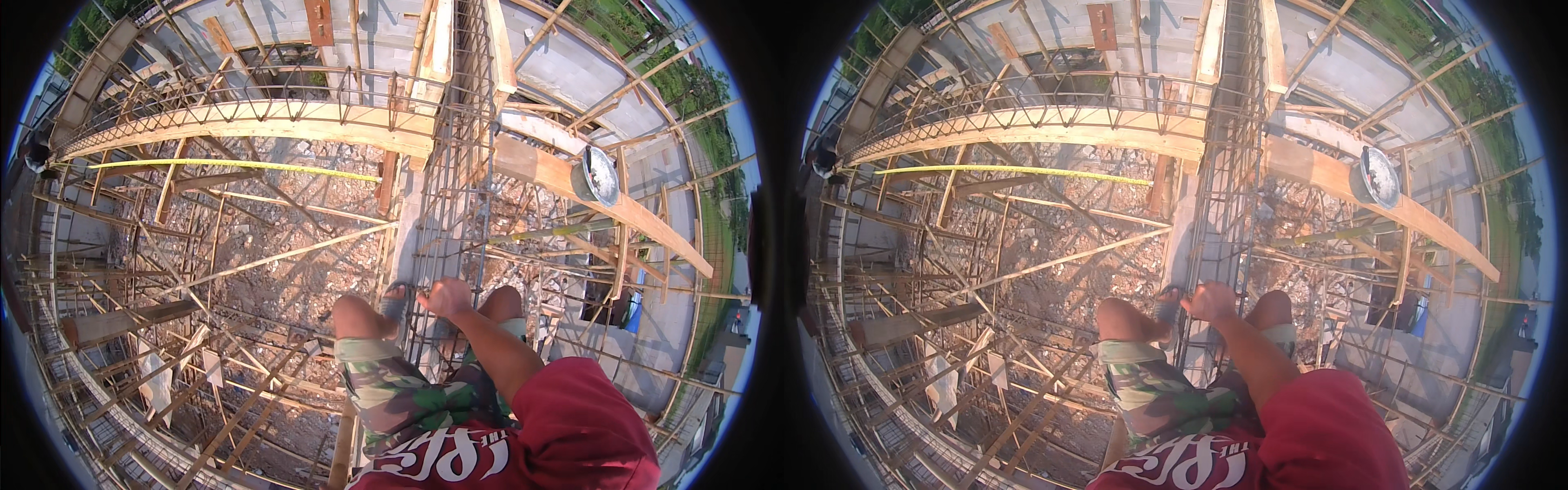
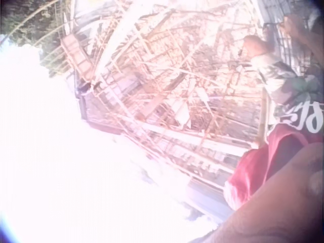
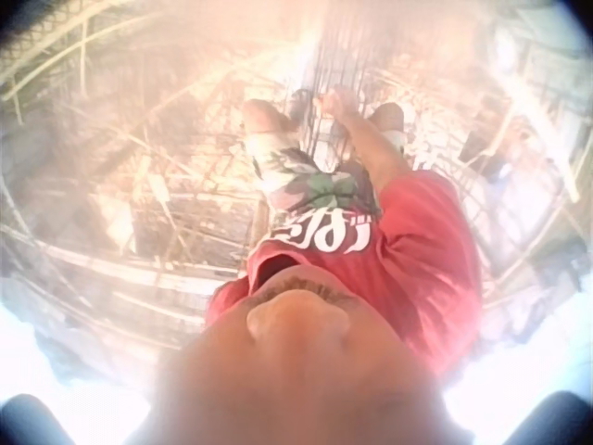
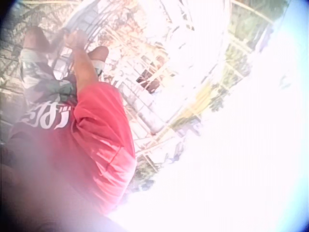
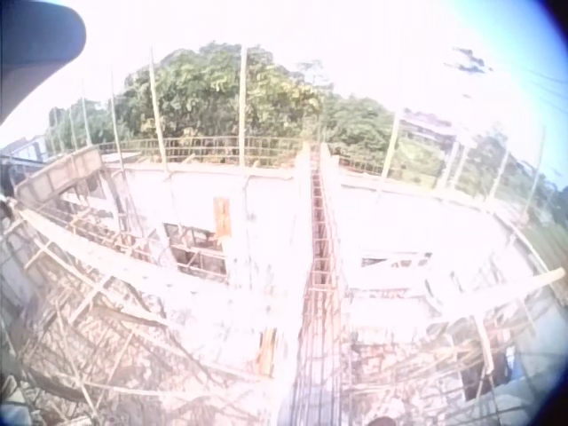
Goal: The person walks along a narrow bamboo scaffold and repeatedly lifts, positions, and secures bamboo poles to the structure. He uses a measuring tape to check dimensions and adjusts the placement of poles to align with the rebar framework.
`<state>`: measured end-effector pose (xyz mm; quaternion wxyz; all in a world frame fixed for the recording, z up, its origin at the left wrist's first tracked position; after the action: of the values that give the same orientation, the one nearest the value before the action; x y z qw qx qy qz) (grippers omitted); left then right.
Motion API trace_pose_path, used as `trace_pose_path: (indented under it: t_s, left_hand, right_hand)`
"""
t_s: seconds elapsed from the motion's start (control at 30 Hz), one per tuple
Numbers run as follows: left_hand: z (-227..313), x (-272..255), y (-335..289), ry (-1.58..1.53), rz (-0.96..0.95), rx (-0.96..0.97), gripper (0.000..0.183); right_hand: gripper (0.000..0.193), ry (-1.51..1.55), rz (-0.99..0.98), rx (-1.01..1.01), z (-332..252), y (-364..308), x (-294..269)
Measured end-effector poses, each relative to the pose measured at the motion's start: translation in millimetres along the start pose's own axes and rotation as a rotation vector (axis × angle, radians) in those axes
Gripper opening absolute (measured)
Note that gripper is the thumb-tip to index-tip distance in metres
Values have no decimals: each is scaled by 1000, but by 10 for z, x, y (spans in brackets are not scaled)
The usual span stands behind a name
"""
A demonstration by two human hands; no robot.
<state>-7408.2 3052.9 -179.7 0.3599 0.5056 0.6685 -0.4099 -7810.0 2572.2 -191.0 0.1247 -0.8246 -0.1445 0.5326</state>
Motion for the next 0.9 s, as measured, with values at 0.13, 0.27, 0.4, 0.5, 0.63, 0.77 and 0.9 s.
trace_pose_path:
  t_s: [0.13, 0.27, 0.4, 0.5, 0.63, 0.77, 0.9]
  left_hand:
    - [-130, 73, 24, -9, 18, -18, 47]
    - [-241, 164, 44, -30, 24, -52, 48]
    - [-367, 279, 103, -46, 30, -77, 49]
    - [-516, 335, 178, -46, 34, -103, 50]
    - [-643, 436, 198, -39, 64, -132, 52]
    - [-650, 432, 234, -44, 81, -141, 53]
    - [-582, 350, 247, -20, 100, -144, 55]
  right_hand:
    - [52, -24, -34, 38, -60, 1, 14]
    - [53, -71, -24, 52, -109, 11, -47]
    - [54, -50, 17, 6, -7, 37, 60]
    - [53, -135, -55, 85, -78, 45, 48]
    - [55, -139, -264, 197, -119, 44, -45]
    - [55, -105, -175, 128, -113, 58, -44]
    - [55, -174, -63, 73, -100, 27, 22]
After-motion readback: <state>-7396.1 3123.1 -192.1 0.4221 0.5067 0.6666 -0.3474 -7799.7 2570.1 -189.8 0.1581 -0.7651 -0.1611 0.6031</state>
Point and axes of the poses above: each hand's wrist, its own y-axis towards the middle knuckle, its own x-axis out of the palm, z = x × y, the point moved 3 cm from there along y, towards the middle knuckle, and after that the axes turned 12 degrees about y, right-handed, at the moved point
